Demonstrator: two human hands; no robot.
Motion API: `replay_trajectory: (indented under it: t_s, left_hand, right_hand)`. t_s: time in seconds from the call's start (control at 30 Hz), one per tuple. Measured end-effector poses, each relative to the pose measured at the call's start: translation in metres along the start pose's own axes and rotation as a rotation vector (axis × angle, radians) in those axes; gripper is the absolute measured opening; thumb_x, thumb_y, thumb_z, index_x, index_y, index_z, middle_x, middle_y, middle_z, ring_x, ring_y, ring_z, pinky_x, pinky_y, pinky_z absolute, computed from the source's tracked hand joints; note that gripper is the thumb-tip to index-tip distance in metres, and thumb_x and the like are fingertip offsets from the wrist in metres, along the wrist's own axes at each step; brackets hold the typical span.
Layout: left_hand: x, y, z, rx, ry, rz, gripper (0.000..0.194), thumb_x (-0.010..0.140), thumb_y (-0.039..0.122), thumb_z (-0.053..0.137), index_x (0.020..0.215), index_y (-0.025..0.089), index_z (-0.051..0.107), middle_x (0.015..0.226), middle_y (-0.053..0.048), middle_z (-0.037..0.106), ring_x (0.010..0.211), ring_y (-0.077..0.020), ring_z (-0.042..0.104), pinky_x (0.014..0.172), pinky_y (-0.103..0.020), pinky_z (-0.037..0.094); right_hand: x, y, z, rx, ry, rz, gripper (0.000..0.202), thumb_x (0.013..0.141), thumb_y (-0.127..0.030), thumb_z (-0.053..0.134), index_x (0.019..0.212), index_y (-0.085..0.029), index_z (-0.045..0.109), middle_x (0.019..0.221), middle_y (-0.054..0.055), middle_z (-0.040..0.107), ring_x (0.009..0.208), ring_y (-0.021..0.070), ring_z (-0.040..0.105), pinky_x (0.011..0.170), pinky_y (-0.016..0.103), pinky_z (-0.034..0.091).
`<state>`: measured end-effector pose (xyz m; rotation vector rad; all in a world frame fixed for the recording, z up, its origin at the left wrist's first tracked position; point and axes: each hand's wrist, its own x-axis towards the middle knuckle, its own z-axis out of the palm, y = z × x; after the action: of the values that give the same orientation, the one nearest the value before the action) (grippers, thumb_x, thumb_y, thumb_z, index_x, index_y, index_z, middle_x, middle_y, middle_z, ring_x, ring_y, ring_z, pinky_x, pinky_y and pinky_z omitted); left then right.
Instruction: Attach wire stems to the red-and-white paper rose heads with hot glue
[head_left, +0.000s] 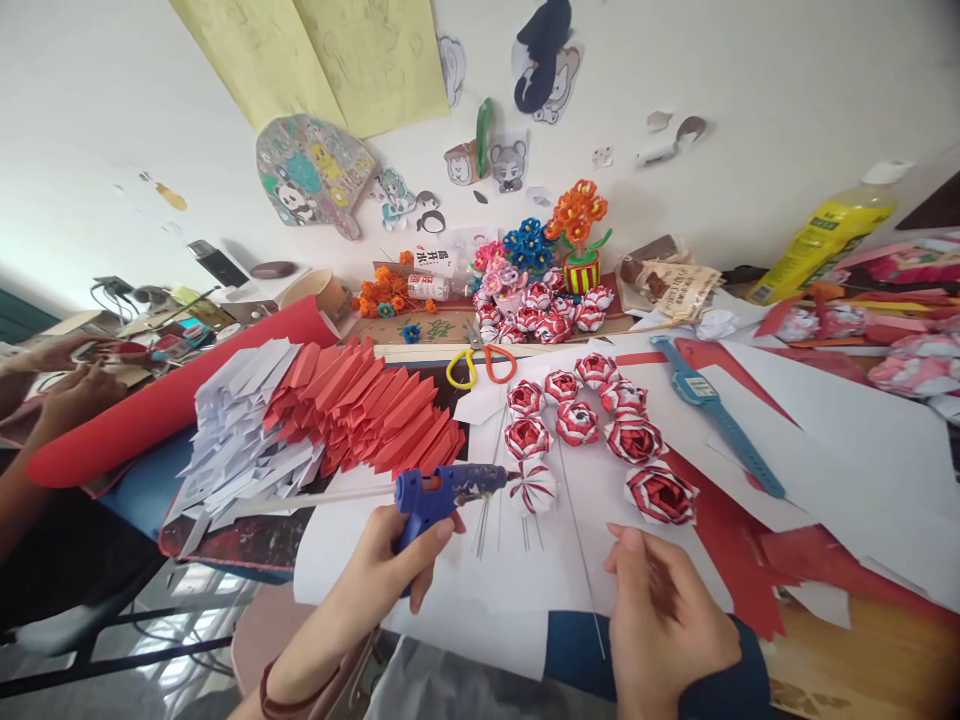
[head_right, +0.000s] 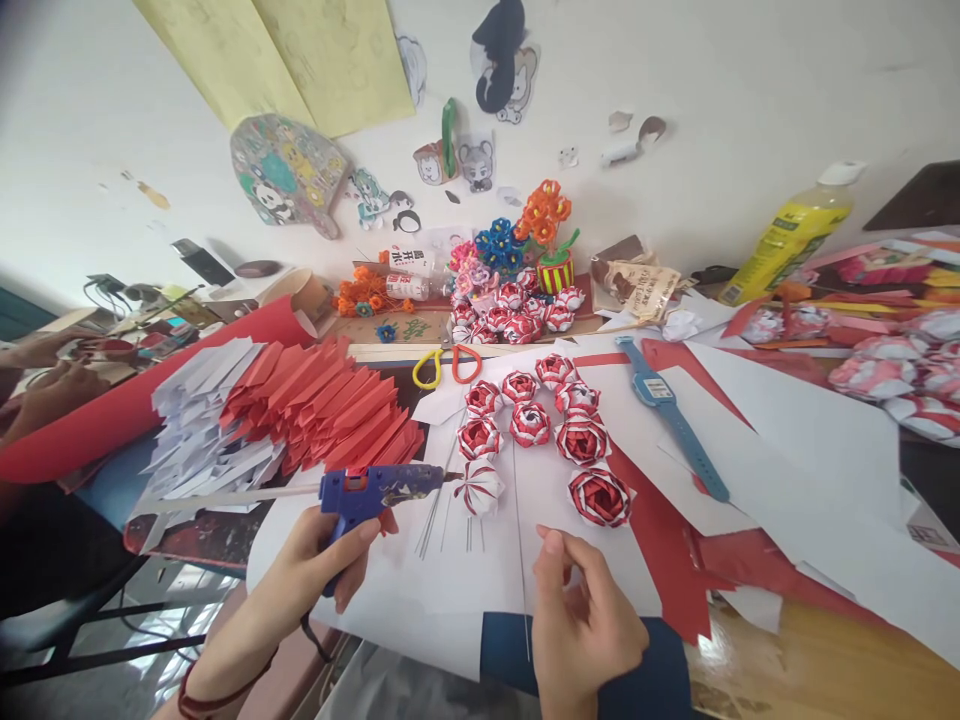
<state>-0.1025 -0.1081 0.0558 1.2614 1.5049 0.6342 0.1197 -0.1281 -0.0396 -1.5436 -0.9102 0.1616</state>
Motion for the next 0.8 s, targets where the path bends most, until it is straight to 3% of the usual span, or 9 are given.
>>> replay_trajectory:
  t_s: [0.2, 0.27, 0.33, 0.43, 0.6, 0.8]
  left_hand:
    - [-0.003, -0.003, 0.001, -0.049, 0.048, 0.008, 0.042, 0.087, 0.056, 0.060, 0.078, 0.015, 0.064, 0.036, 0.004, 0.050, 0.036, -0.0086, 0.043, 0.047, -0.021, 0.033]
    - [-0.003, -0.006, 0.000, -0.051, 0.041, 0.020, 0.043, 0.089, 0.055, 0.058, 0.074, 0.015, 0.062, 0.035, 0.004, 0.050, 0.036, -0.0087, 0.042, 0.047, -0.021, 0.033]
    - [-0.002, -0.008, -0.001, -0.061, 0.027, 0.038, 0.042, 0.090, 0.054, 0.057, 0.074, 0.015, 0.060, 0.034, 0.004, 0.048, 0.036, -0.0086, 0.042, 0.046, -0.021, 0.032]
    - [-0.001, -0.009, -0.003, -0.087, 0.003, 0.045, 0.042, 0.090, 0.056, 0.057, 0.078, 0.015, 0.061, 0.035, 0.006, 0.048, 0.035, -0.0085, 0.041, 0.045, -0.021, 0.032]
    - [-0.002, -0.008, -0.002, -0.071, -0.012, 0.050, 0.045, 0.088, 0.058, 0.058, 0.088, 0.013, 0.065, 0.036, 0.005, 0.049, 0.035, -0.0086, 0.042, 0.045, -0.020, 0.030]
    - [0.000, -0.016, -0.002, -0.099, -0.007, 0.045, 0.046, 0.090, 0.059, 0.056, 0.078, 0.015, 0.062, 0.034, 0.005, 0.048, 0.035, -0.0092, 0.041, 0.045, -0.021, 0.031]
  right_hand:
    - [0.006, -0.011, 0.001, 0.006, -0.100, -0.190, 0.013, 0.091, -0.025, 0.065, 0.083, -0.017, 0.072, 0.061, 0.000, 0.064, 0.051, 0.0098, 0.053, 0.047, 0.022, 0.040]
    - [0.009, -0.017, 0.003, 0.028, -0.194, -0.278, 0.007, 0.090, -0.022, 0.065, 0.092, -0.019, 0.071, 0.072, 0.001, 0.066, 0.062, 0.0119, 0.057, 0.058, 0.024, 0.046]
    - [0.010, -0.024, 0.006, 0.020, -0.271, -0.355, 0.015, 0.088, -0.021, 0.067, 0.103, -0.019, 0.068, 0.085, 0.004, 0.068, 0.076, 0.0151, 0.061, 0.074, 0.029, 0.051]
    - [0.012, -0.031, 0.012, -0.061, -0.332, -0.447, 0.030, 0.087, -0.026, 0.070, 0.116, -0.018, 0.064, 0.102, 0.008, 0.068, 0.095, 0.0209, 0.062, 0.088, 0.035, 0.050]
    - [0.012, -0.031, 0.026, -0.329, -0.425, -0.516, 0.048, 0.089, -0.045, 0.065, 0.127, -0.017, 0.059, 0.113, 0.013, 0.066, 0.102, 0.0296, 0.058, 0.088, 0.043, 0.045]
    - [0.013, -0.027, 0.030, -0.447, -0.437, -0.535, 0.039, 0.089, -0.046, 0.064, 0.118, -0.020, 0.062, 0.109, 0.011, 0.069, 0.100, 0.0308, 0.058, 0.085, 0.043, 0.041]
